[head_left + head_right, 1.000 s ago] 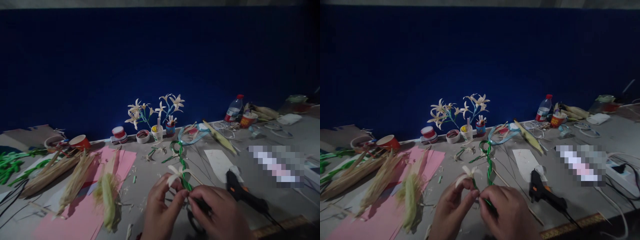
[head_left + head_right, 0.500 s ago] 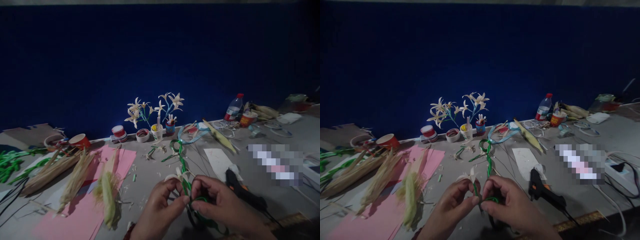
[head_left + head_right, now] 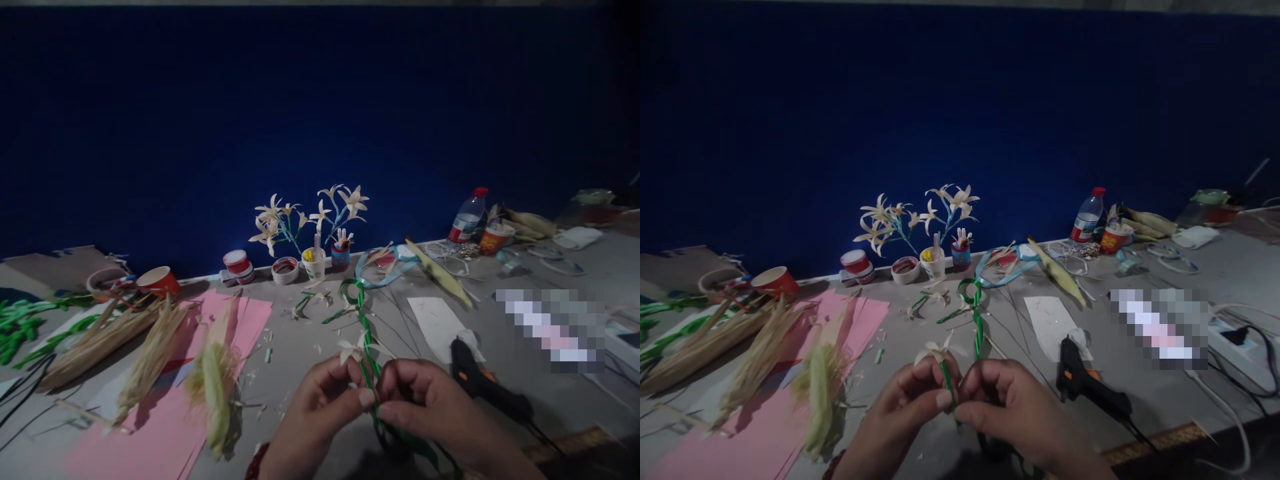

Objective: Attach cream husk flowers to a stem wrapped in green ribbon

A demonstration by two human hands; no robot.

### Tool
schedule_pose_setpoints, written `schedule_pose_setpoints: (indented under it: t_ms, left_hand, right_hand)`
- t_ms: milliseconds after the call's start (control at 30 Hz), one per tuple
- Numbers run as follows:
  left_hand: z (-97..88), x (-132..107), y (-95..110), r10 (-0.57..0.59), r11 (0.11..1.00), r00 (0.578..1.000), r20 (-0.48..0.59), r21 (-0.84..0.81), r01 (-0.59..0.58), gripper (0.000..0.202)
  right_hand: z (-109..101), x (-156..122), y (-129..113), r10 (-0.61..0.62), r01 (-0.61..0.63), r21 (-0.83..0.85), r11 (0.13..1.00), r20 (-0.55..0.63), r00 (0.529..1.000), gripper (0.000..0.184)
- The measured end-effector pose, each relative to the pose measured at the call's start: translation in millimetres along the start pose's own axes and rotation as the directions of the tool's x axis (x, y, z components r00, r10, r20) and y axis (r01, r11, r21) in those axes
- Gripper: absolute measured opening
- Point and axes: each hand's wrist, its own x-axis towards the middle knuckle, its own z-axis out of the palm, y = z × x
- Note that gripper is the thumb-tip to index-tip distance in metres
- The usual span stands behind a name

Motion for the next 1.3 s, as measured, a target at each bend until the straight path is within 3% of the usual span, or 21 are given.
schedule_pose_setpoints:
  t_ms: [100,200,267,333,400,467,533,633,733,833,933,1067,1133,1300]
  left_hand:
    - [-0.5,1.6,-4.9,0.024,0.999,1.000,-0.002,-0.028,-0.024,0.011]
    - [0.9,3.3,-10.5,0.060,0.998,0.993,-0.104,-0.010,-0.061,0.013]
    - [2.6,3.5,-14.0,0.114,0.993,0.975,-0.189,0.061,-0.104,0.014]
    - [4.2,2.7,-16.4,0.175,0.975,0.955,-0.238,0.178,-0.134,0.016]
    - [5.5,1.1,-16.9,0.228,0.942,0.941,-0.249,0.302,-0.148,0.016]
    - [5.9,-0.6,-16.0,0.273,0.903,0.929,-0.251,0.399,-0.158,0.016]
    - [5.4,-1.7,-14.4,0.310,0.879,0.919,-0.243,0.442,-0.180,0.015]
    - [3.5,-2.5,-13.0,0.324,0.879,0.918,-0.228,0.431,-0.203,0.014]
    - [2.2,-3.2,-13.5,0.279,0.904,0.939,-0.201,0.385,-0.186,0.016]
    - [3.2,-4.6,-14.9,0.283,0.910,0.940,-0.192,0.363,-0.200,0.014]
    - [5.9,-7.0,-13.8,0.305,0.888,0.931,-0.200,0.414,-0.202,0.013]
    - [6.0,-9.1,-8.8,0.331,0.801,0.928,-0.171,0.571,-0.181,0.009]
    - [3.4,-8.8,-6.0,0.313,0.798,0.939,-0.140,0.575,-0.180,0.009]
    - [-0.6,-5.4,4.0,0.165,0.875,0.983,-0.075,0.471,-0.111,0.014]
  right_hand:
    - [2.0,-0.5,1.6,-0.051,0.051,0.005,0.999,-0.016,0.999,0.025]
    - [5.4,-0.9,1.9,-0.179,0.146,-0.226,0.963,-0.134,0.975,0.016]
    - [7.7,-2.1,2.0,-0.315,0.193,-0.478,0.857,-0.190,0.930,0.010]
    - [9.7,-4.3,2.6,-0.435,0.227,-0.667,0.710,-0.161,0.886,0.010]
    - [11.0,-7.3,3.1,-0.496,0.239,-0.764,0.599,-0.120,0.860,0.009]
    - [11.5,-9.9,2.0,-0.490,0.233,-0.796,0.559,-0.090,0.867,0.010]
    - [11.4,-11.3,-1.3,-0.438,0.217,-0.771,0.598,-0.087,0.895,0.012]
    - [10.7,-10.6,-7.1,-0.311,0.155,-0.654,0.740,-0.128,0.942,0.014]
    - [9.7,-8.0,-8.1,-0.172,0.082,-0.444,0.892,-0.167,0.971,0.016]
    - [8.5,-6.2,-5.4,-0.068,0.027,-0.227,0.974,-0.178,0.982,0.018]
    - [7.4,-6.6,-6.4,-0.044,0.009,-0.199,0.980,-0.172,0.984,0.015]
    - [6.3,-9.6,-15.2,-0.168,0.055,-0.516,0.855,-0.177,0.970,0.012]
    - [5.2,-11.2,-18.9,-0.188,0.051,-0.598,0.800,-0.169,0.968,0.014]
    - [-0.2,-10.3,-20.0,-0.163,0.099,-0.502,0.859,-0.086,0.983,0.010]
